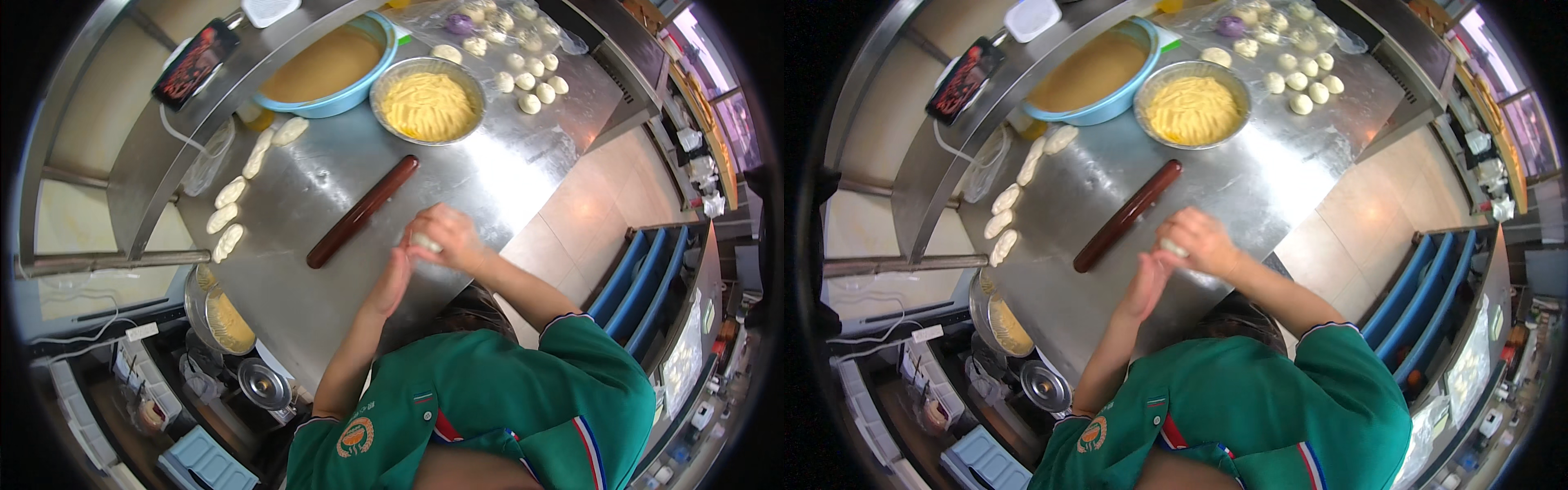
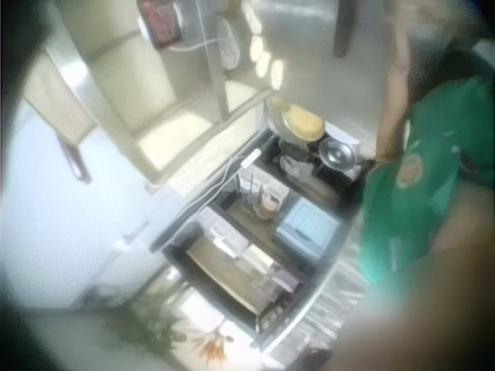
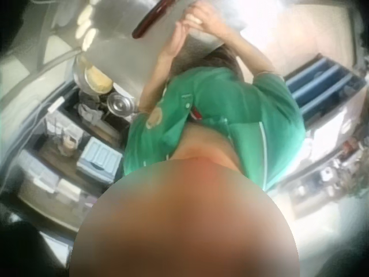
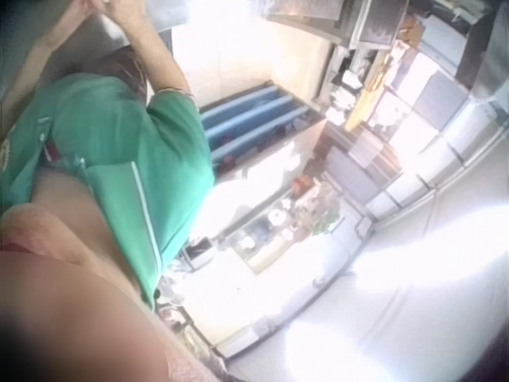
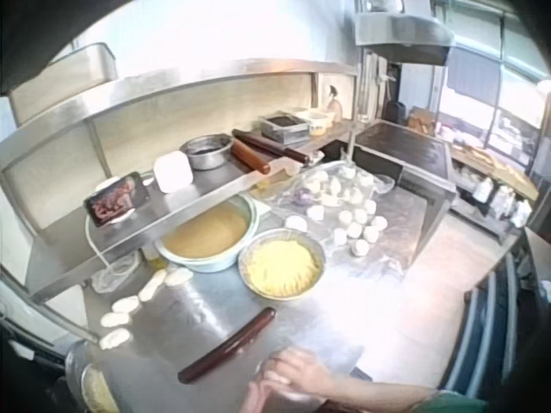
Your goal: The person rolls out dough with a rolling pin, spreads a yellow filling, and folds the dough into a log. They repeat this process with multiple dough pieces on a stainless steel countertop. The person also uses tongs to move baked buns on a cooling rack.
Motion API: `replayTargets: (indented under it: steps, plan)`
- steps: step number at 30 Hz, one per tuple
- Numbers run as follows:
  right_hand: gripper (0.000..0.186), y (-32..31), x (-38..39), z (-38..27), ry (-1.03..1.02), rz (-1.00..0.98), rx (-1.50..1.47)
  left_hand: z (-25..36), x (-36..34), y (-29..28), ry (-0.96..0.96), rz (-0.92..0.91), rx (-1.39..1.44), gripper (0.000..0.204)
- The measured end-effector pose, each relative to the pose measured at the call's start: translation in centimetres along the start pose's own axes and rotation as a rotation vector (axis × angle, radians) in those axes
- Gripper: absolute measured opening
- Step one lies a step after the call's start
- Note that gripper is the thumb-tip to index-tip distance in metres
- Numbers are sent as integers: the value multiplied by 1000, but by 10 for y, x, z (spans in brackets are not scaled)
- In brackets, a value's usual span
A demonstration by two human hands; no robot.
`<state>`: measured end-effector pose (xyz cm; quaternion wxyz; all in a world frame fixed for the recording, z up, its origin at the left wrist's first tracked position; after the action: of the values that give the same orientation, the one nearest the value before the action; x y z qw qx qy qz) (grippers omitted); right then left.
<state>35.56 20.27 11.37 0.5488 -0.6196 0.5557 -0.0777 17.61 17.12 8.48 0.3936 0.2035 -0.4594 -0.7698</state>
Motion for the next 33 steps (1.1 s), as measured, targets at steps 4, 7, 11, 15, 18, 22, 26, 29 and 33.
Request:
replayTargets:
  steps: [4,7,11,15,18,22,26,29,33]
  plan:
    - [47,-9,28,90,136,-104,329,-21,-43,-10,9,530,-495,51]
    - [46,2,52,126,161,-91,528,-35,-77,-20,-105,529,-607,42]
    - [32,6,44,183,377,-298,-22,-57,-121,-28,-124,502,-667,36]
    - [20,-42,0,306,853,234,-206,-59,-130,-26,15,530,-700,32]
    - [30,-66,-29,371,491,169,419,-42,-111,-18,117,703,-822,30]
    - [50,-62,-38,377,325,-328,583,12,-85,-18,423,827,-1571,31]
    - [80,-63,-9,321,277,-76,479,115,-84,-64,475,898,-1850,40]
    - [85,-38,27,263,274,-335,347,193,-120,-116,451,815,-2083,49]
    - [90,-14,53,219,360,-463,290,244,-186,-193,488,757,-2183,67]
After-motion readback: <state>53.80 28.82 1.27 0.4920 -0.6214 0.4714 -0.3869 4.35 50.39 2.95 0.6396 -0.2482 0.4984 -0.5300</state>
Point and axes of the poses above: each hand's wrist, its own x-axis away from the middle knuckle, its own y-axis out of the palm, z = x × y, the point moved 1 cm from there along -x, towards the middle knuckle, and after that the axes turned 10 degrees about x, right-handed, at the moved point
